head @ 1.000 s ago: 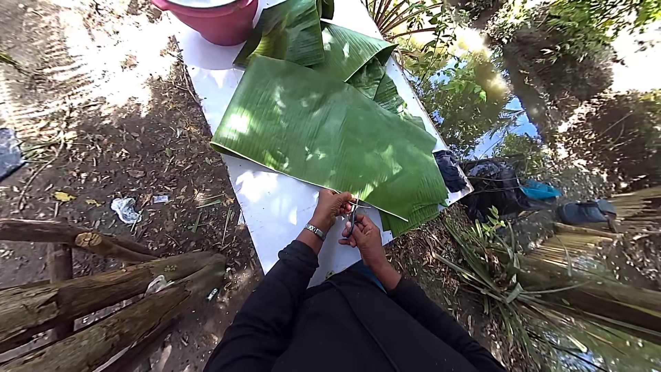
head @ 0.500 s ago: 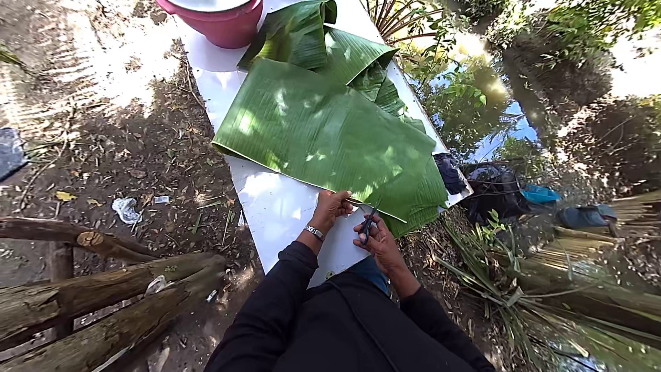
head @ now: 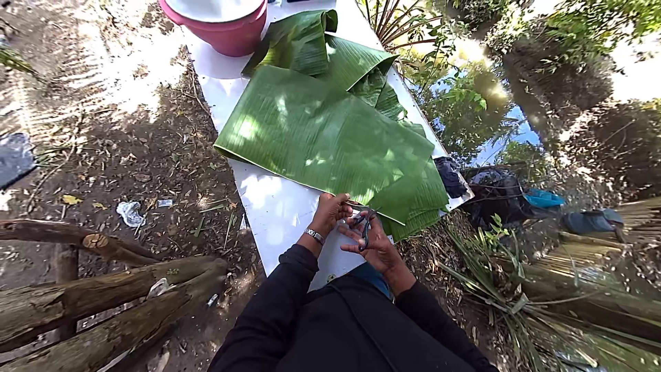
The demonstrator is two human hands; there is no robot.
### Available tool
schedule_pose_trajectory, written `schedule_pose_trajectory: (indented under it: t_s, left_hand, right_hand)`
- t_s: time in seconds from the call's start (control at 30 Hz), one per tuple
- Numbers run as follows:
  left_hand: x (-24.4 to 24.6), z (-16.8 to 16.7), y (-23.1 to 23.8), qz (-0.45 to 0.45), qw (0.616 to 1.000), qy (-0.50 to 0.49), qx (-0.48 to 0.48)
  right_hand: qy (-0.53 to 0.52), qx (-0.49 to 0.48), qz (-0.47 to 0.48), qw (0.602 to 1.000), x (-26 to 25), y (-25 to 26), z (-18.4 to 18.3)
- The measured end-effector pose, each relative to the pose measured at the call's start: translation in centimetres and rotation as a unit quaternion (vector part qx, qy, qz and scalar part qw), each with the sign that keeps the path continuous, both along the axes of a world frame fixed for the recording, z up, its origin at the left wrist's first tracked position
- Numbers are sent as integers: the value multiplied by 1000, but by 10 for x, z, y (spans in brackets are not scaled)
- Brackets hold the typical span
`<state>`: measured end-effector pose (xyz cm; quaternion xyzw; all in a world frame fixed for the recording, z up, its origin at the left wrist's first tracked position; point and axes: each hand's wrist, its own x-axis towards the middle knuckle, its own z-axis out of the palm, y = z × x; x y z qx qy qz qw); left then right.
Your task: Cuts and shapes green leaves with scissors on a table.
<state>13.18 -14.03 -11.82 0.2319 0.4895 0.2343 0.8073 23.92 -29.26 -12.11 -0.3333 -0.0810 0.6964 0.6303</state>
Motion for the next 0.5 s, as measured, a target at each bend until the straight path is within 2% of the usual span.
schedule_pose_trajectory:
  t_s: [0.13, 0.27, 0.5]
  left_hand:
    - [0, 0, 1, -3, 1000, -6, -3]
    - [-1, -1, 1, -9, 1000, -5, -6]
    - [-1, -3, 1, -10, 1000, -10, -7]
  right_hand:
    - [-102, -99, 51, 989, 1, -4, 10]
    - [-186, -171, 24, 967, -4, -2, 19]
    - [-75, -53, 10, 996, 1, -3, 11]
